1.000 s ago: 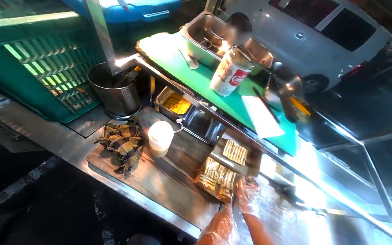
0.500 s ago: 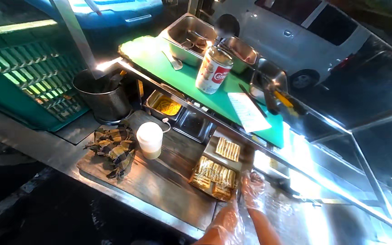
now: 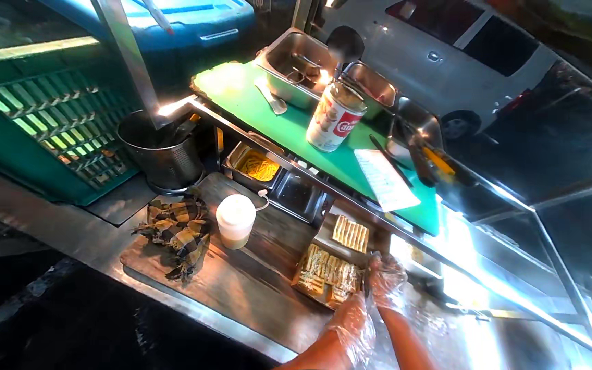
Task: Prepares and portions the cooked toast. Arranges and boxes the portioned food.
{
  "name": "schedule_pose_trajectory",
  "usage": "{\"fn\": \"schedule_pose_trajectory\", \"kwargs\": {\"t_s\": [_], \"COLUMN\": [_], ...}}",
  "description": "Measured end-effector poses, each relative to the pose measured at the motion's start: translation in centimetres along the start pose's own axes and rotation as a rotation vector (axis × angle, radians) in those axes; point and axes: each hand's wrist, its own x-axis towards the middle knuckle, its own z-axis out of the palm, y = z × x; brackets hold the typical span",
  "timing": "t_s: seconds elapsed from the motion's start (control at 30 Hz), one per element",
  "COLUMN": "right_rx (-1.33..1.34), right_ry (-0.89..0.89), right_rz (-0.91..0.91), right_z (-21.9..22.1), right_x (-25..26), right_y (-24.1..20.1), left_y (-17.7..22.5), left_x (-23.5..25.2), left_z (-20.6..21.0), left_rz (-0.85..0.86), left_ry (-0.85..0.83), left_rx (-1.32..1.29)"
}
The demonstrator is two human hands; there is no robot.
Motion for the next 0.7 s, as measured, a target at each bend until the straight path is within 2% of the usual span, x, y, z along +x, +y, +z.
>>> {"fn": "schedule_pose_trajectory", "kwargs": {"t_s": [0.07,0.17,0.3,0.4,0.53,0.63,0.7], "right_rx": [-0.018,0.048,0.105,0.081,0.168,0.158,0.141], "right_ry": [-0.048,-0.013,-0.057,-0.052,-0.086,-0.074,-0.104], "right_rz": [0.021,-0.091,-0.009,-0.095,-0.085,-0.148,-0.119], "right_z": [0.2,2.2,3.5,3.3,4.1,4.5,4.7], "right_x": [-1.4,-2.1,-0.9,-2.6,-0.6,-1.9,-1.2], "right_y": [-1.4,-1.7,-1.6,-3.2,-3.3,-5.1,-5.3], "left_y": [-0.2,-0.5,-2.2,-2.5,-2.2,-2.3,-2.3], "left_x": [-1.0,-2.7,-2.0,-2.4,-2.6,-3.0,-3.0], "left_z": [-1.0,-2.1,-2.2,-2.8,-3.8,-4.9,-5.1], "left_rz": [-0.019,-0.052,-0.086,-0.084,-0.127,-0.133,-0.131], "left_ry": [0.019,0.076,0.048,0.061,0.044,0.075,0.077], "left_rx": [-0.053,-0.164,-0.108,-0.109,-0.087,-0.086,-0.068]}}
